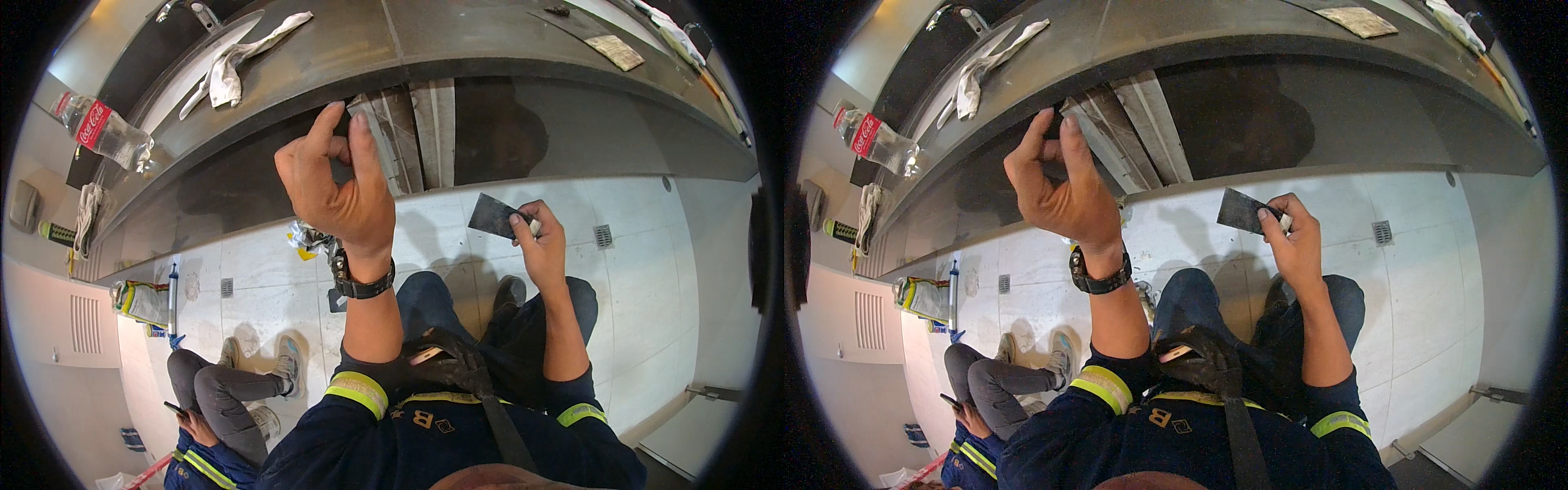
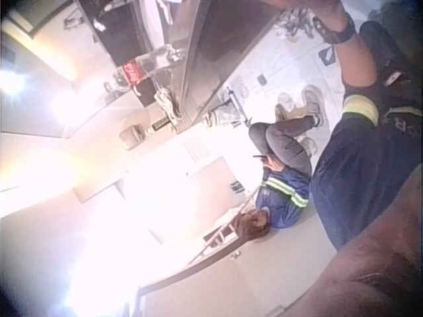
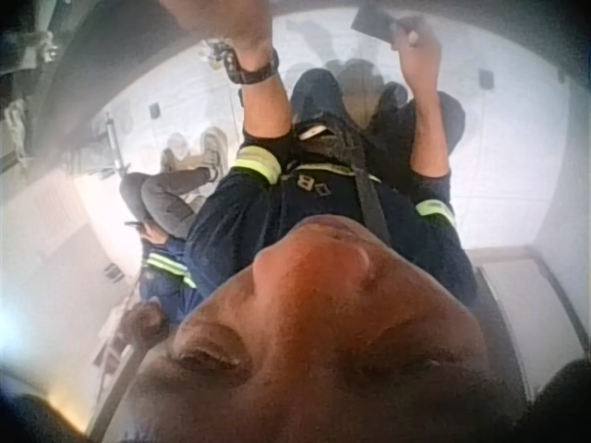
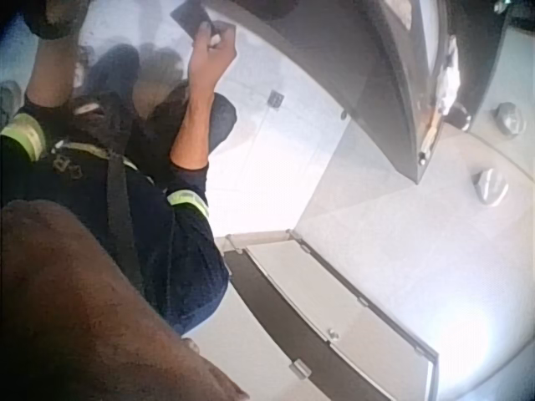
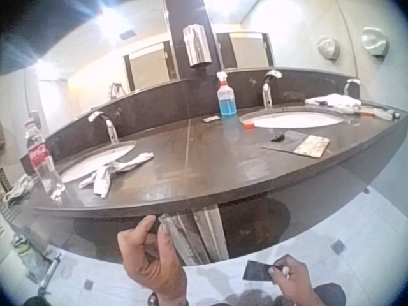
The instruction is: The person uses a metal scraper to remove adhesive residue from the edge of a bathroom countertop. They repeatedly scrape the same area, occasionally lifting the scraper to inspect the removed material and the surface.
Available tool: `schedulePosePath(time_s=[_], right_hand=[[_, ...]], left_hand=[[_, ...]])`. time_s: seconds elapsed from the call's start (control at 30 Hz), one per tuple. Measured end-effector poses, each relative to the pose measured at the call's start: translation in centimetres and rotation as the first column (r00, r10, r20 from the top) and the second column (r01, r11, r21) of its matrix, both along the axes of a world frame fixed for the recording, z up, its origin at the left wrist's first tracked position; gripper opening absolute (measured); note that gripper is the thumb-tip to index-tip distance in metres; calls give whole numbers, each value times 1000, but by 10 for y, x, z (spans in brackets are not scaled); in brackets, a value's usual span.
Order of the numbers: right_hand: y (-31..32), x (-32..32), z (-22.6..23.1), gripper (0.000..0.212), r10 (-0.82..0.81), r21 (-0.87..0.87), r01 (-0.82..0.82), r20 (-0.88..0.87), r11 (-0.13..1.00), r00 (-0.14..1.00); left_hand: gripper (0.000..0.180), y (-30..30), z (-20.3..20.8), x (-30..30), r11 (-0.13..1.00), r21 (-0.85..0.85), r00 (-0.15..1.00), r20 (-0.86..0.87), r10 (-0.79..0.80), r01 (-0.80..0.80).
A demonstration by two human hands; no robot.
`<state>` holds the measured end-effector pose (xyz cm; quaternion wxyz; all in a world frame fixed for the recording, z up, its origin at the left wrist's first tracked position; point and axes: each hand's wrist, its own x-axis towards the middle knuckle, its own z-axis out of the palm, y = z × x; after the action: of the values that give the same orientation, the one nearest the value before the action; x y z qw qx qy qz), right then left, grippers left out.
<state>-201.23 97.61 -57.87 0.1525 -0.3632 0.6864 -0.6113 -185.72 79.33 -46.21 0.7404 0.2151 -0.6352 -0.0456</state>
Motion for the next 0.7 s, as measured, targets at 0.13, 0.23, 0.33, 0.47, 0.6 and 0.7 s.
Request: schedulePosePath(time_s=[0.13,0.23,0.33,0.47,0.6,0.7], right_hand=[[0,1,-1,15,5,-15,-5,14,1000,1000],[1,0,-1,15,10,-18,-10,2,1000,1000],[0,1,0,15,9,-12,-9,-9,1000,1000],[0,1,0,15,13,-8,-13,-12,1000,1000],[1,0,0,16,7,10,-7,-27,1000,1000],[1,-1,1,16,3,11,-3,-22,1000,1000]], left_hand=[[12,-3,3,-3,999,-27,1000,12,29,-29],[12,-3,3,-8,1000,-1,1000,-23,14,-14],[12,-3,2,-11,1000,19,999,-28,15,-14],[11,-5,0,-10,999,-20,999,19,37,-37],[8,1,-4,-7,1000,3,998,65,-10,10],[6,4,-8,-3,999,5,991,120,-54,53]])
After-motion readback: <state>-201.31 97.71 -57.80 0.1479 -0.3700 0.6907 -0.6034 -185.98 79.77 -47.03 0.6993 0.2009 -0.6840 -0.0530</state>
